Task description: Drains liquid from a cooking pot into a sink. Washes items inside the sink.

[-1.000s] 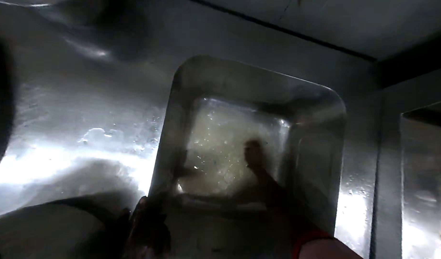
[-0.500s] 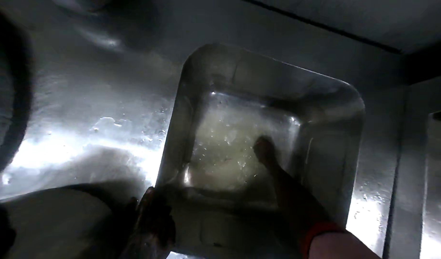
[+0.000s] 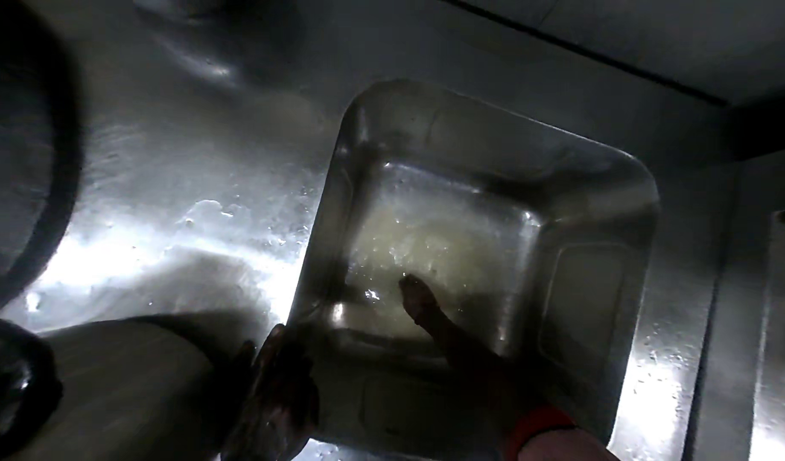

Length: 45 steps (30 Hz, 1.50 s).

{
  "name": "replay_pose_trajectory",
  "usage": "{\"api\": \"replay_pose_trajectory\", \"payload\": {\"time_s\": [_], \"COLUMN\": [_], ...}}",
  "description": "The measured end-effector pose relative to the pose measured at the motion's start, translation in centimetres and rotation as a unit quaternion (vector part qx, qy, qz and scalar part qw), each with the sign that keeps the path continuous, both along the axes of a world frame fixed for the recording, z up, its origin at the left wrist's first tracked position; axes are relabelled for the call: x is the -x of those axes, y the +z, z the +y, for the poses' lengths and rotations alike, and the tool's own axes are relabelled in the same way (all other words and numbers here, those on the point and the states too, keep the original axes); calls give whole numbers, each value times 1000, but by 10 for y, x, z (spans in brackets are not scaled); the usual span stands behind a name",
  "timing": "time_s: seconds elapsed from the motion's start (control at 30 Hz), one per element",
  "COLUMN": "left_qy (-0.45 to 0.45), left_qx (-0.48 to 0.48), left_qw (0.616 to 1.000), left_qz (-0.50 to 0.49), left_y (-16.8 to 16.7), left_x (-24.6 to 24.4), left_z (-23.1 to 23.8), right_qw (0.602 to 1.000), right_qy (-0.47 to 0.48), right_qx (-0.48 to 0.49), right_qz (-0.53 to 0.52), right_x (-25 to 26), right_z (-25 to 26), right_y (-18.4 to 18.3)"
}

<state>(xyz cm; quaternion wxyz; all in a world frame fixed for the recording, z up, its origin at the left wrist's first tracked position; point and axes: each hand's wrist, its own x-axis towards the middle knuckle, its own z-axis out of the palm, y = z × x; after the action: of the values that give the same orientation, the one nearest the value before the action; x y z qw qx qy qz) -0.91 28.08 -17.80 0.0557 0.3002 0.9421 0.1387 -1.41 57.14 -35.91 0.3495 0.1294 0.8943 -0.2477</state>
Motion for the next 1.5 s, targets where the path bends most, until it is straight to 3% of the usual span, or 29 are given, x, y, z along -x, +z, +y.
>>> {"api": "replay_pose_trajectory", "payload": {"time_s": [0.17, 0.23, 0.27, 0.3, 0.4, 0.73, 0.87, 1.03, 1.1, 1.13, 1.17, 1.23, 1.33, 1.37, 1.4, 1.43, 1.5], "left_qy": [2, -1, -3, -3, -4, 0, -1, 2, 5, 3, 2, 1, 0, 1, 3, 5, 4], "left_qx": [-3, -10, -13, -16, -16, -7, -13, -21, -16, -19, -21, -21, -17, -17, -16, -14, -14], "left_qw": [1000, 1000, 1000, 1000, 1000, 1000, 1000, 1000, 1000, 1000, 1000, 1000, 1000, 1000, 1000, 1000, 1000], "left_qz": [-2, 2, 0, -5, -2, -3, -14, -11, -8, -4, -3, -1, 4, 4, 2, 0, -1], "left_y": [-7, -5, -5, -4, -6, -7, -5, -6, -6, -6, -6, -5, -5, -4, -4, -4, -6], "left_x": [-4, -3, -2, -2, -1, -2, -1, 1, -1, -1, 0, 0, 1, 1, 1, 0, 0], "left_z": [-5, -3, -3, -3, -4, -3, -1, -2, -2, -1, -1, -1, 0, 1, 1, 0, -1], "right_qw": [980, 976, 976, 973, 988, 994, 994, 994, 994, 985, 977, 975, 977, 990, 993, 992, 995], "right_qy": [-193, -213, -215, -217, -133, -3, -44, -45, -32, -23, -59, -133, -71, -21, -14, -33, -77], "right_qx": [-5, -17, -28, -55, -70, -107, -99, -88, -100, -65, -36, -10, -21, -40, -62, -39, -19], "right_qz": [42, -39, -34, 47, 31, -22, 8, 53, 27, -155, -201, -177, -198, -132, 95, 112, 63], "right_x": [-3, 10, 9, -1, -6, -4, -15, -79, -78, -42, -22, -12, -21, -44, -86, -93, -76], "right_z": [31, 48, 56, 61, 62, 67, 70, 66, 52, 43, 33, 20, 27, 35, 44, 49, 40], "right_y": [20, 54, 51, 25, 0, 13, 17, 21, 61, 115, 148, 173, 147, 114, 53, 26, 17]}}
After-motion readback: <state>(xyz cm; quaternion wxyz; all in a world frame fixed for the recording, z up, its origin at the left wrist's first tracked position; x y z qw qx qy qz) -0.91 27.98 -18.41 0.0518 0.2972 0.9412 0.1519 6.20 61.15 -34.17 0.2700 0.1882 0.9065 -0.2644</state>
